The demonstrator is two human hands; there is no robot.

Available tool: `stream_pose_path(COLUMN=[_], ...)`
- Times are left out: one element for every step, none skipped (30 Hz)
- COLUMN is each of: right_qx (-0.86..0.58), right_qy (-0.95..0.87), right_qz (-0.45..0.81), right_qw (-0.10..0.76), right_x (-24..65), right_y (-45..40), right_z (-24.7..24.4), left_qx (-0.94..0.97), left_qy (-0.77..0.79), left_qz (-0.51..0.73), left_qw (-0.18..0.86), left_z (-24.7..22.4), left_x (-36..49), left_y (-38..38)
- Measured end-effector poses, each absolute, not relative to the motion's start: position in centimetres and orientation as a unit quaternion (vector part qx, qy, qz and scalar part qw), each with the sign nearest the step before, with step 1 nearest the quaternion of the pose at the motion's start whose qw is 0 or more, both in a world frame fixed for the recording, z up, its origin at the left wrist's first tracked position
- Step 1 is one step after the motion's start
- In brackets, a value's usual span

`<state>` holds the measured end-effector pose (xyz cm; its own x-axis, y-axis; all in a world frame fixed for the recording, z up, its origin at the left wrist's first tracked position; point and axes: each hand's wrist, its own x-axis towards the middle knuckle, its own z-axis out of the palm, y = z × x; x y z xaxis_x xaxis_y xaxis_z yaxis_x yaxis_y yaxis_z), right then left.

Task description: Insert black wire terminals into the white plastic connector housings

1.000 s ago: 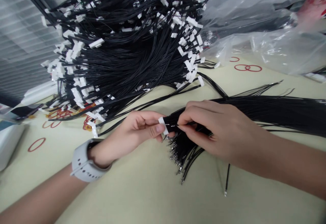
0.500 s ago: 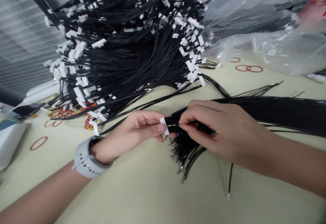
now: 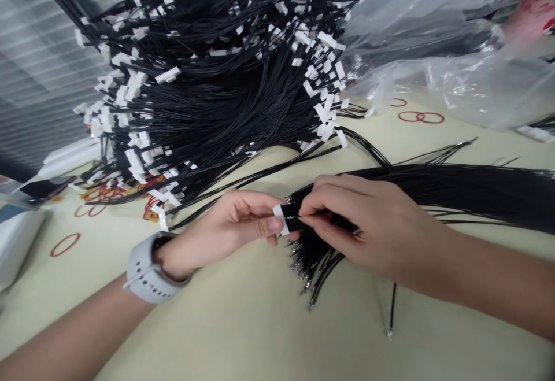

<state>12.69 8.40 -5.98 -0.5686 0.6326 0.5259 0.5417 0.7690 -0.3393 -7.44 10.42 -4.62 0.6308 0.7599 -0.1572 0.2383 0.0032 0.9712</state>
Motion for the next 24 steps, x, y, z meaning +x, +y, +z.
stream_pose_path(right_qx=[-0.328, -0.323, -0.318, -0.316, -0.315, -0.316, -0.32, -0.328, -0.336, -0.343, -0.349, -0.351, -0.35, -0.346, -0.342, -0.339, -0.34, -0.346, -0.357, -0.37, -0.38, -0.387, -0.388, -0.383], right_qy=[-0.884, -0.885, -0.887, -0.888, -0.888, -0.886, -0.882, -0.876, -0.87, -0.865, -0.861, -0.86, -0.861, -0.863, -0.863, -0.862, -0.858, -0.85, -0.839, -0.824, -0.808, -0.792, -0.783, -0.784], right_qz=[0.066, 0.061, 0.057, 0.055, 0.058, 0.066, 0.079, 0.095, 0.112, 0.125, 0.132, 0.134, 0.131, 0.125, 0.12, 0.118, 0.118, 0.116, 0.111, 0.098, 0.079, 0.057, 0.041, 0.037], right_qw=[0.327, 0.329, 0.33, 0.331, 0.331, 0.333, 0.337, 0.34, 0.343, 0.345, 0.346, 0.346, 0.344, 0.347, 0.351, 0.358, 0.367, 0.379, 0.396, 0.419, 0.444, 0.468, 0.484, 0.487], right_x=[12.6, 12.5, 12.4, 12.3, 12.3, 12.3, 12.3, 12.3, 12.4, 12.5, 12.6, 12.7, 12.8, 12.9, 13.0, 13.1, 13.2, 13.3, 13.3, 13.4, 13.4, 13.4, 13.4, 13.3], right_y=[8.4, 8.4, 8.3, 8.3, 8.3, 8.3, 8.3, 8.3, 8.3, 8.4, 8.4, 8.5, 8.6, 8.7, 8.8, 8.8, 8.8, 8.8, 8.7, 8.6, 8.4, 8.2, 8.0, 7.8], right_z=[-6.0, -6.1, -6.2, -6.2, -6.2, -6.2, -6.2, -6.1, -6.0, -5.9, -5.8, -5.7, -5.7, -5.6, -5.5, -5.4, -5.3, -5.2, -5.1, -5.0, -4.8, -4.7, -4.7, -4.7], left_qx=[0.672, 0.671, 0.67, 0.669, 0.668, 0.668, 0.668, 0.669, 0.67, 0.67, 0.668, 0.664, 0.658, 0.649, 0.64, 0.632, 0.624, 0.619, 0.614, 0.61, 0.605, 0.602, 0.6, 0.599], left_qy=[0.367, 0.364, 0.364, 0.366, 0.367, 0.368, 0.368, 0.367, 0.366, 0.365, 0.366, 0.368, 0.373, 0.378, 0.383, 0.386, 0.389, 0.389, 0.389, 0.391, 0.395, 0.4, 0.403, 0.403], left_qz=[0.218, 0.22, 0.221, 0.221, 0.22, 0.218, 0.218, 0.22, 0.224, 0.231, 0.238, 0.246, 0.254, 0.261, 0.267, 0.272, 0.275, 0.277, 0.278, 0.28, 0.283, 0.284, 0.285, 0.286], left_qw=[0.606, 0.607, 0.608, 0.608, 0.608, 0.609, 0.608, 0.608, 0.606, 0.604, 0.602, 0.602, 0.603, 0.606, 0.61, 0.615, 0.62, 0.624, 0.628, 0.63, 0.63, 0.63, 0.629, 0.63], left_z=[-4.6, -4.7, -4.7, -4.7, -4.7, -4.7, -4.7, -4.7, -4.7, -4.7, -4.7, -4.7, -4.7, -4.7, -4.7, -4.8, -4.8, -4.8, -4.8, -4.9, -4.9, -4.9, -4.9, -5.0], left_x=[-7.4, -7.4, -7.4, -7.4, -7.5, -7.5, -7.5, -7.5, -7.4, -7.4, -7.3, -7.3, -7.3, -7.3, -7.3, -7.3, -7.3, -7.3, -7.3, -7.4, -7.4, -7.4, -7.4, -7.4], left_y=[10.4, 10.4, 10.4, 10.4, 10.4, 10.4, 10.4, 10.5, 10.5, 10.5, 10.6, 10.6, 10.6, 10.6, 10.6, 10.7, 10.7, 10.7, 10.7, 10.7, 10.7, 10.6, 10.6, 10.6])
